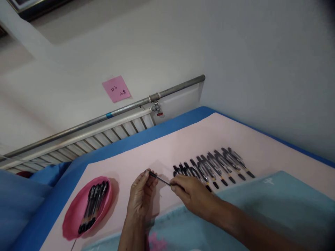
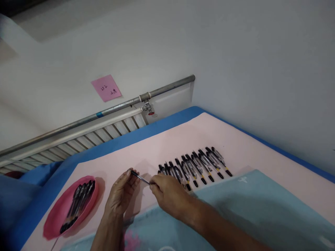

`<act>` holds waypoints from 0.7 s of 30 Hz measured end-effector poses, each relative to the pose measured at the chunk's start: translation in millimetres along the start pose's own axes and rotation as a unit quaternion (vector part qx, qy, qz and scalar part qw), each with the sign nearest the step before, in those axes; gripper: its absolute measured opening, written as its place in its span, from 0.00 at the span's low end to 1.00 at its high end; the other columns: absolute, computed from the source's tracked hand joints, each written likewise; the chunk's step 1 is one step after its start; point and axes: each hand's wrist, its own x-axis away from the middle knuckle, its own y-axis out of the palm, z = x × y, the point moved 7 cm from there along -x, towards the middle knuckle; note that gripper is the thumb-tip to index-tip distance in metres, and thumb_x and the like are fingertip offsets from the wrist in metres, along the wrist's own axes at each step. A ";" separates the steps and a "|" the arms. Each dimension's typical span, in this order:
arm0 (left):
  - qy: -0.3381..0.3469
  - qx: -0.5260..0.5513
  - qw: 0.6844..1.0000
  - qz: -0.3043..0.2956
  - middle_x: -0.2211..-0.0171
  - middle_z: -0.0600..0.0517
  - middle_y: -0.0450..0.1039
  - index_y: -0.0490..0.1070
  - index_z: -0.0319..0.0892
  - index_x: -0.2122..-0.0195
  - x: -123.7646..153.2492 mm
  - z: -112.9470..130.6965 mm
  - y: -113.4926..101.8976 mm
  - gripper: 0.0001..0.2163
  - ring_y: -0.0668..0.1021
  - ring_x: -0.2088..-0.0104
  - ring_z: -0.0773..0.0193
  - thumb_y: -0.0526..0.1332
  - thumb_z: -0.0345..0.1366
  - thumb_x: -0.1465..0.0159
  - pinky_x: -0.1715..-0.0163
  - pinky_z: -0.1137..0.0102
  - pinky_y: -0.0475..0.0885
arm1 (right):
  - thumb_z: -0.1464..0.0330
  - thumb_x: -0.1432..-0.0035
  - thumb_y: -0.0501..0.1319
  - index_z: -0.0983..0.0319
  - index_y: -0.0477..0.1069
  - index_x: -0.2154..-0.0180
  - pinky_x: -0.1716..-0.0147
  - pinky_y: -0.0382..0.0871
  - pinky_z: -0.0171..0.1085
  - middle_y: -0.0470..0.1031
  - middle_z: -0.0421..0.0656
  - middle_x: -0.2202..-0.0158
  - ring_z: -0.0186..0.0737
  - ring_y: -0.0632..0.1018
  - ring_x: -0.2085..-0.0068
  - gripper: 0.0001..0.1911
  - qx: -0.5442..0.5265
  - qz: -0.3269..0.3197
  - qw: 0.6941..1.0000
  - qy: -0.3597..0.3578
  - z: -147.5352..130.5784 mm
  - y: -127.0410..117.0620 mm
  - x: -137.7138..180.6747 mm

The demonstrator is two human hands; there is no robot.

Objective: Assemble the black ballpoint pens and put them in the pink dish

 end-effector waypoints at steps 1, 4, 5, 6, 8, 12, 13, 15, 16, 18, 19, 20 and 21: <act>0.003 0.000 1.000 0.002 0.71 0.49 0.75 0.73 0.36 0.73 0.0 0.8 -0.8 0.04 0.77 0.68 0.66 0.65 0.29 0.50 0.65 0.71 0.73 | 0.70 0.41 0.49 0.62 0.69 0.66 0.70 0.59 0.32 0.70 0.41 0.70 0.35 0.70 0.68 0.10 -0.013 0.003 1.000 0.003 1.0 0.8 0.0; 0.007 -0.002 1.000 0.009 0.72 0.50 0.75 0.73 0.37 0.73 -0.2 2.0 -2.5 0.03 0.77 0.69 0.67 0.65 0.29 0.50 0.66 0.72 0.73 | 0.69 0.46 0.55 0.61 0.66 0.62 0.71 0.57 0.32 0.70 0.40 0.69 0.35 0.69 0.68 0.08 -0.018 0.026 0.999 0.017 2.8 -1.7 0.5; 0.007 -0.003 1.000 0.010 0.72 0.50 0.75 0.73 0.37 0.73 -0.3 2.0 -2.6 0.03 0.77 0.69 0.67 0.65 0.29 0.50 0.66 0.72 0.73 | 0.71 0.49 0.56 0.61 0.65 0.63 0.71 0.57 0.32 0.69 0.40 0.69 0.35 0.69 0.68 0.08 -0.008 0.030 0.999 0.017 1.8 -3.3 0.7; 0.007 -0.003 1.000 0.010 0.72 0.50 0.75 0.73 0.37 0.73 -0.2 1.9 -2.4 0.03 0.77 0.69 0.67 0.65 0.29 0.50 0.66 0.72 0.72 | 0.72 0.50 0.56 0.61 0.65 0.65 0.72 0.56 0.31 0.69 0.40 0.69 0.34 0.69 0.68 0.07 0.006 0.033 0.999 0.016 0.0 -5.1 0.7; 0.008 0.001 1.000 0.010 0.72 0.50 0.75 0.73 0.36 0.73 0.0 1.8 -1.8 0.04 0.77 0.69 0.67 0.65 0.29 0.50 0.65 0.72 0.73 | 0.74 0.48 0.54 0.62 0.63 0.70 0.72 0.55 0.31 0.68 0.40 0.69 0.34 0.68 0.69 0.03 0.028 0.030 0.999 0.011 -4.0 -7.8 0.6; 0.003 0.007 1.000 0.007 0.72 0.50 0.75 0.73 0.36 0.73 0.1 1.6 -1.1 0.04 0.77 0.69 0.67 0.65 0.29 0.50 0.66 0.71 0.73 | 0.70 0.41 0.47 0.62 0.63 0.72 0.73 0.55 0.32 0.68 0.42 0.71 0.34 0.68 0.70 0.10 0.036 0.010 0.999 0.013 -4.4 -6.5 0.6; 0.003 0.008 1.000 0.009 0.72 0.50 0.75 0.73 0.36 0.73 -0.2 1.7 -1.8 0.04 0.77 0.70 0.67 0.65 0.28 0.50 0.66 0.71 0.73 | 0.69 0.41 0.48 0.62 0.64 0.71 0.72 0.56 0.32 0.68 0.42 0.71 0.35 0.69 0.70 0.09 0.038 0.006 0.999 0.009 -3.6 -4.8 0.8; 0.006 0.009 1.000 0.018 0.73 0.50 0.75 0.73 0.36 0.73 -1.0 2.4 -3.9 0.04 0.77 0.70 0.67 0.65 0.28 0.50 0.66 0.71 0.73 | 0.69 0.44 0.52 0.62 0.64 0.66 0.71 0.57 0.32 0.69 0.43 0.67 0.36 0.69 0.68 0.05 0.047 0.004 0.999 -0.002 -1.7 -1.3 1.6; 0.007 0.010 1.000 0.020 0.73 0.50 0.75 0.73 0.36 0.73 -1.4 2.6 -4.8 0.03 0.77 0.70 0.67 0.65 0.28 0.50 0.66 0.72 0.73 | 0.69 0.45 0.53 0.61 0.64 0.64 0.70 0.57 0.32 0.69 0.43 0.66 0.36 0.70 0.67 0.06 0.055 0.004 0.998 -0.007 -0.9 0.0 2.1; 0.008 0.014 1.000 0.019 0.73 0.50 0.75 0.73 0.36 0.73 -2.0 2.6 -5.4 0.04 0.77 0.70 0.67 0.65 0.28 0.51 0.66 0.72 0.73 | 0.71 0.47 0.54 0.61 0.64 0.63 0.70 0.56 0.32 0.69 0.43 0.65 0.36 0.70 0.67 0.07 0.071 0.009 0.997 -0.010 0.3 1.2 2.9; 0.008 0.017 1.000 0.017 0.73 0.50 0.75 0.73 0.36 0.73 -2.2 2.4 -5.3 0.04 0.77 0.70 0.67 0.65 0.28 0.51 0.65 0.71 0.73 | 0.72 0.46 0.53 0.62 0.63 0.64 0.71 0.56 0.32 0.69 0.43 0.65 0.35 0.69 0.68 0.05 0.075 0.012 0.997 -0.009 0.5 1.0 3.2; 0.008 0.018 1.000 0.015 0.73 0.50 0.75 0.73 0.36 0.73 -2.2 2.2 -5.1 0.04 0.77 0.70 0.67 0.65 0.28 0.51 0.65 0.71 0.73 | 0.72 0.45 0.51 0.62 0.63 0.66 0.71 0.56 0.32 0.69 0.43 0.67 0.35 0.69 0.68 0.05 0.075 0.014 0.997 -0.007 0.5 0.5 3.4; 0.007 0.020 1.000 0.012 0.72 0.50 0.75 0.73 0.36 0.73 -2.3 1.9 -5.0 0.03 0.77 0.70 0.67 0.65 0.28 0.51 0.65 0.71 0.73 | 0.72 0.43 0.49 0.62 0.63 0.67 0.72 0.56 0.32 0.69 0.42 0.68 0.35 0.69 0.69 0.06 0.072 0.015 0.997 -0.003 0.5 -0.1 3.5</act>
